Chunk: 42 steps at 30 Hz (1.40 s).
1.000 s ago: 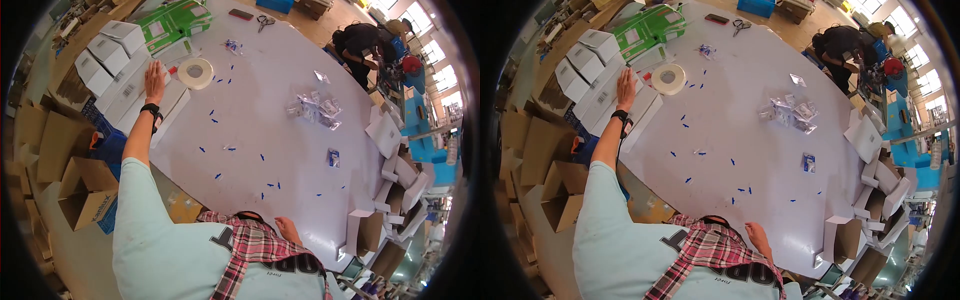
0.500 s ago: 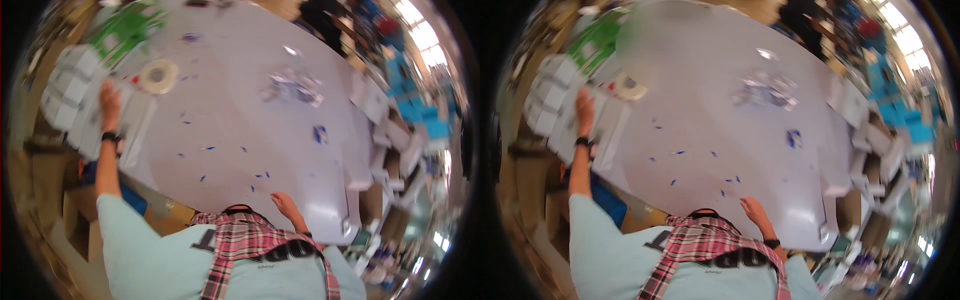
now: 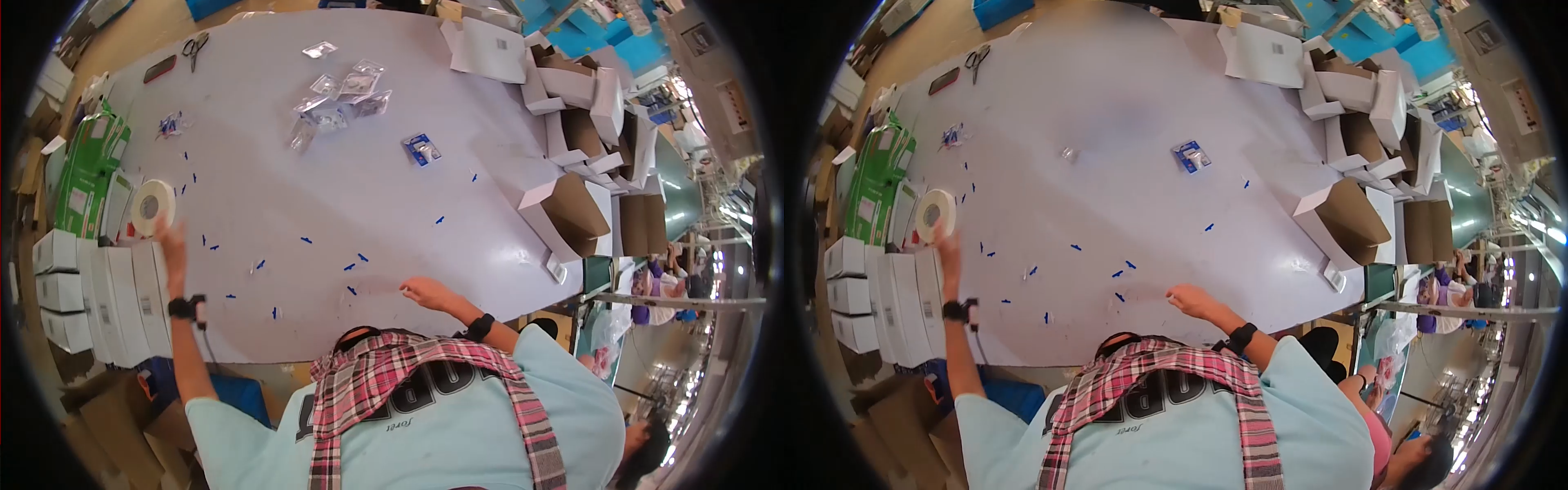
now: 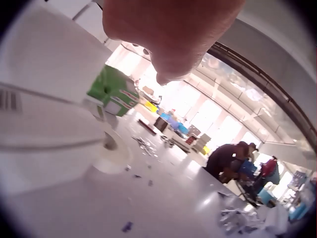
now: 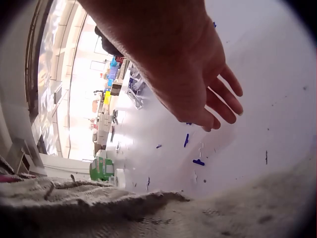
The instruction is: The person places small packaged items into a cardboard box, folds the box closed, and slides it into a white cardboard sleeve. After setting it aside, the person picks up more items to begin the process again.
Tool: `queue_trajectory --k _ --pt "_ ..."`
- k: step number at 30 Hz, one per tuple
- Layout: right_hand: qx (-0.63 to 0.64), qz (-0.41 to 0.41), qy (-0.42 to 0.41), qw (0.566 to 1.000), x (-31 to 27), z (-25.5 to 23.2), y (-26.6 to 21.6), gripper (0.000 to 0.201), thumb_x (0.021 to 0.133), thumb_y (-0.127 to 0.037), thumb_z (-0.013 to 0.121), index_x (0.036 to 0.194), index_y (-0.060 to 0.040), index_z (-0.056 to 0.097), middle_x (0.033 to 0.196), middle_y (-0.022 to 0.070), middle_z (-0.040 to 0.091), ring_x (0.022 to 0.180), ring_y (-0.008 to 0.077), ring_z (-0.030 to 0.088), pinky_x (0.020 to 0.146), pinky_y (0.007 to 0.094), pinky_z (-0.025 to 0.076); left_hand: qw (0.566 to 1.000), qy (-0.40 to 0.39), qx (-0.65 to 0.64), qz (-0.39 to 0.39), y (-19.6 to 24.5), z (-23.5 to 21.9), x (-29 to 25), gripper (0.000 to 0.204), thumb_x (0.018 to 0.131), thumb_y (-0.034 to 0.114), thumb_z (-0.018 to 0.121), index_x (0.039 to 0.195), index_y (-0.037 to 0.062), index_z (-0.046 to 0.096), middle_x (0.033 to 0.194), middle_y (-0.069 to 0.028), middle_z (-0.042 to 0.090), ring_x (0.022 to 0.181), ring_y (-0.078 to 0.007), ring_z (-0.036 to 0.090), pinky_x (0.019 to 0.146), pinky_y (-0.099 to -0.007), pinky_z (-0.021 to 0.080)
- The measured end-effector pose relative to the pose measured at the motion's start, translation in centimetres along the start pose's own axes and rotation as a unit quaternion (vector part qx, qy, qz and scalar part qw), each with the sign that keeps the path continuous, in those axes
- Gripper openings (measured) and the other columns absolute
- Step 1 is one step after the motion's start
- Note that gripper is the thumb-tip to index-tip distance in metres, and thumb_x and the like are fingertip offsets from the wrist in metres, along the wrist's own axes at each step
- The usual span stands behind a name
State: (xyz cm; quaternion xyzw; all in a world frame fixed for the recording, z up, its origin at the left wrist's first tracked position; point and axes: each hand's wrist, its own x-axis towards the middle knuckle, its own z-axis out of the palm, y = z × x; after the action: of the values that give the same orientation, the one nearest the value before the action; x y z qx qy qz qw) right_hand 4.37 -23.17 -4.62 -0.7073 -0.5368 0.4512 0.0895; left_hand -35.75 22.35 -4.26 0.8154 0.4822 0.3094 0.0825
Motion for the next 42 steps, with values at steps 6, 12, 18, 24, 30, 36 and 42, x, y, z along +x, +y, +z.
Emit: queue_trajectory --k 6,12,18,24,30,36,42 --pt "0.01 -0.018 0.053 0.998 0.0 -3.9 2.7 0.025 0.089 -0.021 0.05 0.106 -0.0058 0.059 0.096 0.0139 0.061 0.096 0.0302 0.056 0.085 0.0399 0.044 0.984 -0.15 -0.082 0.047 16.1 10.4 2.9 0.073 0.076 0.026 0.072 0.133 -0.0012 0.035 0.127 -0.0219 0.044 0.121 -0.0376 0.038 0.103 -0.0435 0.032" --pt "0.106 -0.023 0.149 0.983 4.3 -11.9 4.5 0.025 0.086 -0.015 0.054 0.109 -0.0045 0.058 0.101 0.0153 0.059 0.098 0.0316 0.055 0.087 0.0391 0.043 0.991 -0.118 -0.048 0.051 23.2 19.1 5.7 0.098 0.064 0.035 0.08 0.137 -0.0017 0.024 0.134 -0.0224 0.035 0.124 -0.0396 0.032 0.104 -0.0452 0.03" --pt "-0.109 -0.11 0.377 0.913 16.3 -20.4 8.4 0.046 0.078 -0.011 0.062 0.122 -0.0056 0.048 0.127 0.0178 0.041 0.119 0.035 0.036 0.1 0.0445 0.03 0.995 -0.083 -0.016 0.055 21.5 25.9 7.8 0.071 0.076 0.026 0.069 0.133 0.0006 0.036 0.125 -0.0221 0.044 0.12 -0.0378 0.041 0.101 -0.0436 0.034" --pt "-0.14 -0.045 0.422 0.895 19.1 -19.2 5.8 0.048 0.078 -0.014 0.064 0.122 -0.0046 0.048 0.128 0.0159 0.041 0.117 0.0336 0.036 0.099 0.0453 0.029 0.869 -0.225 -0.381 -0.221 22.0 19.4 7.2 0.031 0.093 0.023 0.049 0.106 -0.0029 0.059 0.084 -0.0078 0.063 0.076 -0.0165 0.062 0.066 -0.0314 0.053" --pt "0.465 -0.108 0.178 0.861 18.5 -18.5 -3.5 0.041 0.086 -0.027 0.063 0.115 -0.0005 0.053 0.103 0.0104 0.059 0.079 0.0138 0.057 0.069 0.0263 0.047 0.677 -0.509 -0.484 -0.221 28.0 14.1 6.1 0.034 0.095 0.031 0.05 0.104 0.0003 0.059 0.085 -0.0043 0.062 0.072 -0.0091 0.059 0.057 -0.0263 0.05" --pt "0.55 -0.043 0.111 0.827 15.3 -17.2 -4.0 0.027 0.088 -0.028 0.061 0.099 -0.0029 0.061 0.08 -0.0006 0.06 0.069 0.0058 0.054 0.057 0.0212 0.046 0.568 -0.461 -0.615 -0.296 32.9 11.9 3.7 0.031 0.094 0.029 0.051 0.104 0.0006 0.059 0.086 -0.0041 0.063 0.074 -0.0089 0.059 0.06 -0.0241 0.049" --pt "0.651 -0.097 0.081 0.749 11.6 -16.0 -3.6 0.021 0.09 -0.023 0.059 0.101 -0.0049 0.062 0.087 0.0007 0.062 0.078 0.0063 0.056 0.066 0.0212 0.047 0.662 -0.455 -0.544 -0.242 34.2 10.7 0.6 0.02 0.093 0.018 0.054 0.104 0.0021 0.058 0.094 -0.0055 0.063 0.08 -0.0115 0.061 0.068 -0.0269 0.051"
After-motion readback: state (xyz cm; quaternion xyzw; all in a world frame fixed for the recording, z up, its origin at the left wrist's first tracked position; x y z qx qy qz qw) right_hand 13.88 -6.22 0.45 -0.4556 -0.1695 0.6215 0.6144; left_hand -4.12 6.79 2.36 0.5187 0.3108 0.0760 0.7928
